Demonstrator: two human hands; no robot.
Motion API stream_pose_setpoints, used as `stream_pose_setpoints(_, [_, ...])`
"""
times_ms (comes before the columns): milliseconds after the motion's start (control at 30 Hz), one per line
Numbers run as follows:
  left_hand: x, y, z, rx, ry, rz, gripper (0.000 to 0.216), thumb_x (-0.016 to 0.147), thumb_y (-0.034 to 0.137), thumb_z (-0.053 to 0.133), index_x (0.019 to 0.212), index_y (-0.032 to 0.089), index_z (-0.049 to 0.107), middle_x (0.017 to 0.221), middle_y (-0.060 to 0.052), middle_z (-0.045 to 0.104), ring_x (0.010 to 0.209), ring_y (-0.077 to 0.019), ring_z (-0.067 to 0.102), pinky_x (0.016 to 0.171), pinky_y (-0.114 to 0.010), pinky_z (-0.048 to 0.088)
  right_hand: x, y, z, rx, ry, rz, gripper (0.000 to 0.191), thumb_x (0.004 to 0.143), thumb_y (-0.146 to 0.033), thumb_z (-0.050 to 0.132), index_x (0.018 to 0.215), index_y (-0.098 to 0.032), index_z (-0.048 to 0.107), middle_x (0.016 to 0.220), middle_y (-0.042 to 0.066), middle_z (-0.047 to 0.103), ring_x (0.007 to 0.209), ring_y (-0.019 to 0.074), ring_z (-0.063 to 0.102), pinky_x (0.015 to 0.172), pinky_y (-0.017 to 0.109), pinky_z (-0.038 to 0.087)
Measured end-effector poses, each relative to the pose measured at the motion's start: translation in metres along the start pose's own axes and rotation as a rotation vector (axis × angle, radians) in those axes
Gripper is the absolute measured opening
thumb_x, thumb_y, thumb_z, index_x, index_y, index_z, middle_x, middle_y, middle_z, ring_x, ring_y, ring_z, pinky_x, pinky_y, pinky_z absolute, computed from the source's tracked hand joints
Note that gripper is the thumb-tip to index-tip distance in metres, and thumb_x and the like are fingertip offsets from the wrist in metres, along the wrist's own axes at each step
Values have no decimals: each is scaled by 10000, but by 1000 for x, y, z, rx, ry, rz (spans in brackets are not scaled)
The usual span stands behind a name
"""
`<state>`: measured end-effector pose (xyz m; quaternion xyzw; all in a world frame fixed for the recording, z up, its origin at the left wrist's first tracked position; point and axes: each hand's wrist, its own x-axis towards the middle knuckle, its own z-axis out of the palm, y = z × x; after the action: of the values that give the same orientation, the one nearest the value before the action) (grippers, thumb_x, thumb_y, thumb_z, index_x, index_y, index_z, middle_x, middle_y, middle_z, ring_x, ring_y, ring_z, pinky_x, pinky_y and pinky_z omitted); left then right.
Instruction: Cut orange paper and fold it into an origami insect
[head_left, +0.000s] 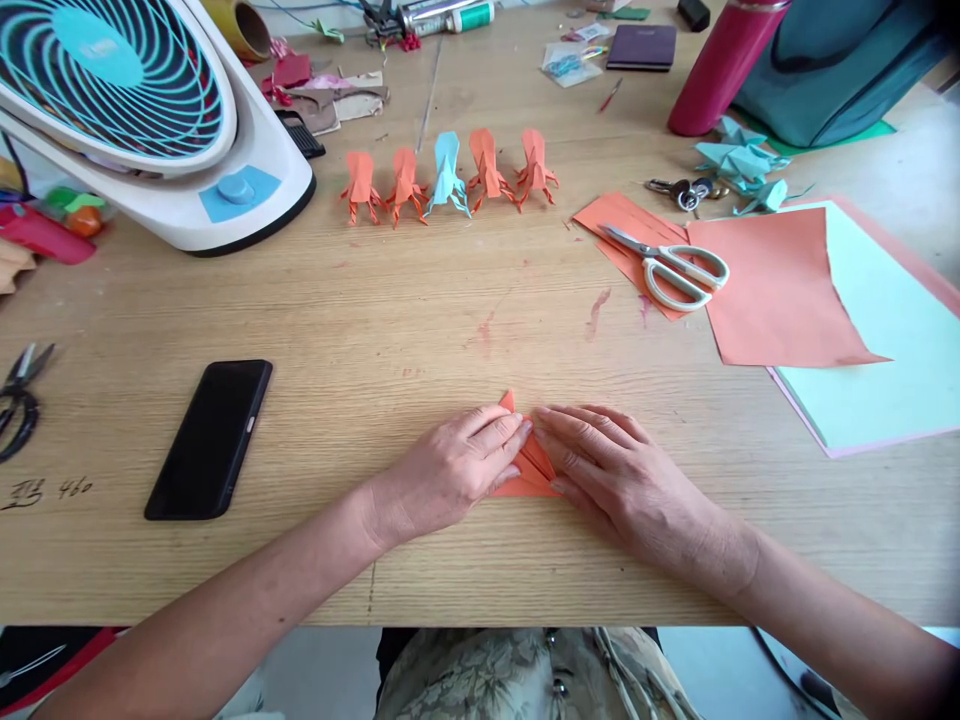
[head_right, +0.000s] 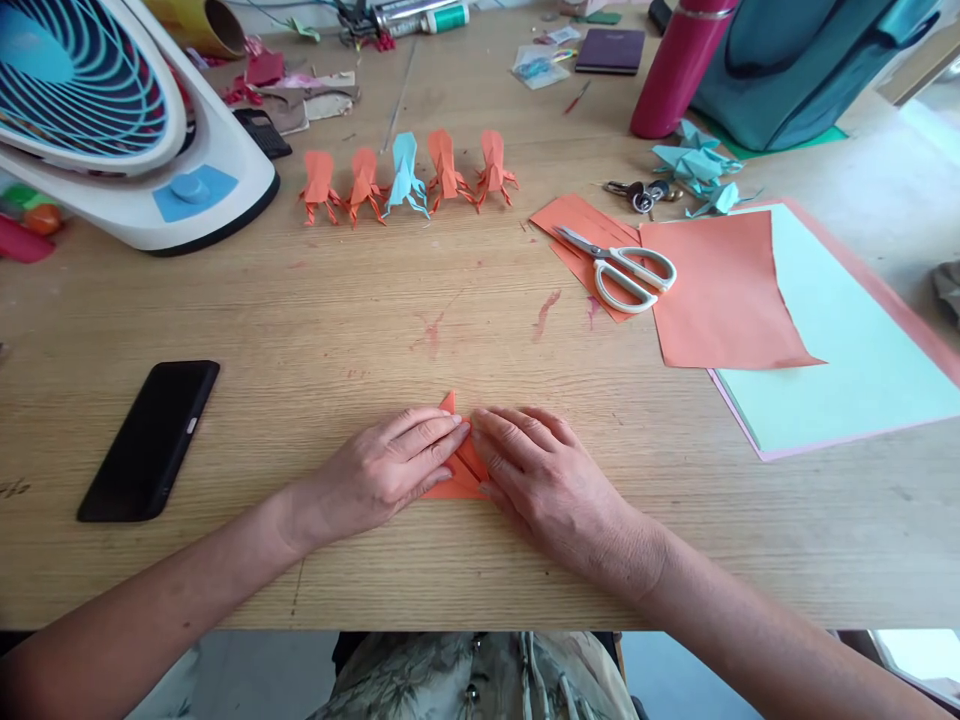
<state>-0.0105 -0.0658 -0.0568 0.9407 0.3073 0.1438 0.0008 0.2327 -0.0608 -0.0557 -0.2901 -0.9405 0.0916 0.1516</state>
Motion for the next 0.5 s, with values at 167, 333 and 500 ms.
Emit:
stream_pose_setpoints(167, [1,3,0,62,20,-12,349,980,221,573,1283,49,590,1230,-128,687,1153,-236,632,1001,-364,579,-2,-2,-5,-22,-43,-12,435,998,-182,461,1427,-137,520,1442,162,554,1310,289,531,1062,502,467])
stream_pose_setpoints(333, [0,5,1,101,21,-11,353,987,209,558,1299,46,585,1241,-117,690,1147,-222,637,1008,-345,565,-9,-6,-8,15,-76,0,485,991,-165,465,1473,-118,456,1495,154,502,1349,270,488,1101,476,438])
stream_pose_setpoints(500, [-1,6,2,107,11,-21,355,995,193,532,1319,52,570,1268,-114,678,1164,-220,628,1017,-349,553,-15,-9,-8,-19,-89,-12,472,1001,-174,449,1469,-111,461,1505,151,494,1346,287,486,1100,491,433])
